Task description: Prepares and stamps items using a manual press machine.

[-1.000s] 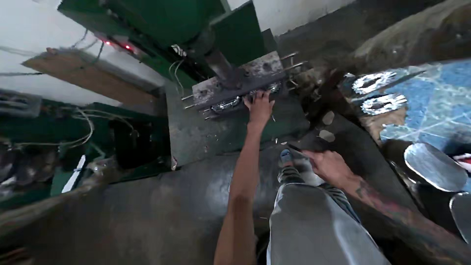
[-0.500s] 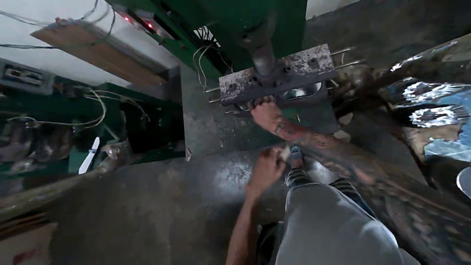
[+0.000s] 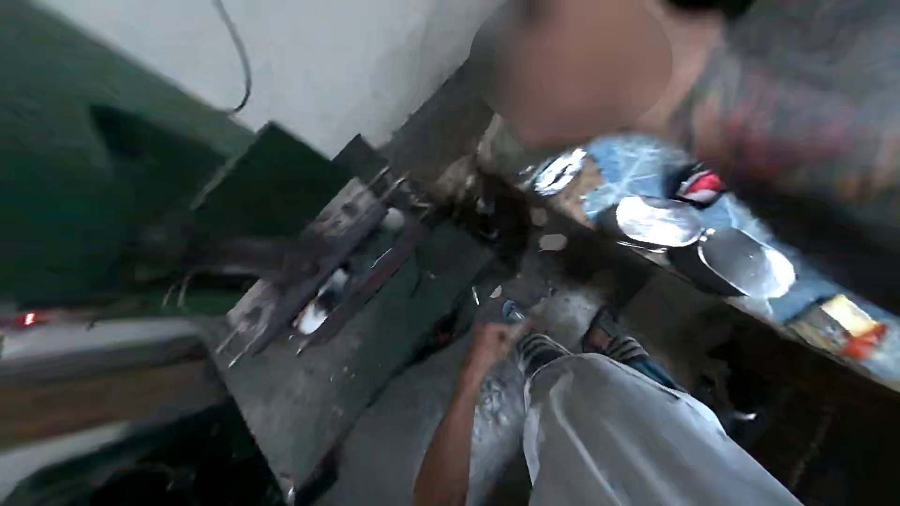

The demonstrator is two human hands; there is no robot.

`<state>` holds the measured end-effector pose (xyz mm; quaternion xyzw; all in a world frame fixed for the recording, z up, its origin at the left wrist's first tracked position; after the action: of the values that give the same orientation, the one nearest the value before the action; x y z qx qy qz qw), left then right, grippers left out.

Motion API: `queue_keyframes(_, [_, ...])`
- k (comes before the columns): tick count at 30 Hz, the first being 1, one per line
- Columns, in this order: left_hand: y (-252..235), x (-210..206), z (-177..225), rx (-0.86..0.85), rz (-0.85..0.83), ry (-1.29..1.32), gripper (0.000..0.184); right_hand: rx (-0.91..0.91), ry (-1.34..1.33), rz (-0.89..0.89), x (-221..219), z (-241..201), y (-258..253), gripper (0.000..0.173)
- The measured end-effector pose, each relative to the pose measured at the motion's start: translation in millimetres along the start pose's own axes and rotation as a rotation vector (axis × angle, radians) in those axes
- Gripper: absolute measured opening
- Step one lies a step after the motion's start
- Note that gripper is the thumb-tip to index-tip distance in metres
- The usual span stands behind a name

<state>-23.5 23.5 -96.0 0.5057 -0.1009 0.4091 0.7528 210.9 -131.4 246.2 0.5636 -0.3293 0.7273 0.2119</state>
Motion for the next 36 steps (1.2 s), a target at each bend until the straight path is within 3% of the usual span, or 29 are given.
queue_keyframes(1, [-13.2,32.7,18.9,0.058,0.142,-0.073,0.034,-0.146,-0.007,-0.151,14.1,-13.0,45.0,0.048])
queue_keyframes(2, [-26.3,64.6,47.1,0.051,0.279,-0.11,0.038,-0.223,-0.038,-0.152,15.0,-19.1,94.0,0.044])
queue_keyframes(4, [-51.8,111.1,119.7,-0.089,0.465,-0.148,0.038,-0.372,-0.104,-0.192,-12.7,-24.8,194.7,0.042])
queue_keyframes(5, [-64.7,122.7,155.8,-0.166,0.489,-0.172,0.038,-0.484,-0.123,-0.287,-37.7,-26.8,243.2,0.052])
queue_keyframes(7, [-102.3,137.8,223.1,-0.275,0.458,-0.239,0.037,-0.786,-0.245,-0.605,-105.8,-22.4,329.0,0.074])
queue_keyframes(9, [-147.4,138.5,266.2,-0.298,0.375,-0.345,0.036,-1.055,-0.44,-0.792,-182.3,-23.1,407.8,0.082])
queue_keyframes(11, [-181.1,133.4,282.0,-0.254,0.325,-0.446,0.04,-1.224,-0.553,-0.843,-247.2,-30.6,479.6,0.082])
queue_keyframes(14, [-212.0,122.1,274.0,-0.192,0.28,-0.55,0.05,-1.309,-0.544,-0.824,-312.9,-45.1,554.1,0.078])
queue_keyframes(16, [-220.1,116.2,266.3,-0.204,0.292,-0.583,0.047,-1.308,-0.533,-0.762,-330.5,-45.0,570.2,0.075])
queue_keyframes(19, [-203.5,112.2,256.9,-0.364,0.422,-0.512,0.044,-1.298,-0.566,-0.755,-334.2,-47.9,566.2,0.075])
queue_keyframes(21, [-191.8,109.7,243.2,-0.407,0.535,-0.51,0.051,-1.297,-0.652,-0.843,-326.4,-47.2,554.9,0.066])
queue_keyframes(23, [-195.6,112.7,240.6,-0.384,0.541,-0.538,0.056,-1.331,-0.867,-0.885,-301.8,-35.3,523.9,0.049])
queue_keyframes(24, [-195.3,113.0,244.9,-0.374,0.496,-0.546,0.061,-1.322,-0.958,-0.811,-277.5,-27.5,499.9,0.039])
queue_keyframes(26, [-185.9,105.2,270.5,-0.443,0.402,-0.548,0.071,-1.239,-0.879,-0.453,-218.2,-0.8,446.6,0.031])
queue_keyframes(28, [-153.9,73.6,316.0,-0.715,0.294,-0.545,0.057,-1.165,-0.6,-0.099,-177.4,25.8,413.9,0.027])
queue_keyframes(29, [-138.0,48.7,337.2,-0.868,0.216,-0.549,0.05,-1.142,-0.526,-0.069,-173.1,37.4,407.3,0.033])
queue_keyframes(31, [-126.9,-8.5,362.1,-1.065,0.035,-0.589,0.044,-1.104,-0.564,-0.26,-190.9,53.7,407.0,0.047])
queue_keyframes(33, [-135.8,-46.1,363.7,-1.038,-0.097,-0.693,0.049,-0.979,-0.657,-0.372,-207.8,67.0,413.3,0.042])
queue_keyframes(36, [-139.4,-39.6,368.6,-1.062,-0.24,-0.636,0.034,-0.774,-0.901,-0.34,-212.2,92.5,417.9,0.034])
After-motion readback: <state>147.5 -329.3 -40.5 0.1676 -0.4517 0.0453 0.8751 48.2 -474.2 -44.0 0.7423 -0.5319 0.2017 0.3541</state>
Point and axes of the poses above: each hand's wrist, its own y-axis away from the middle knuckle, its own x-axis out of the back of the hand, z = x × y, the point moved 8 cm from there along -y, towards the middle knuckle, and after that the axes turned 1 degree about z, right-handed, at the moved point
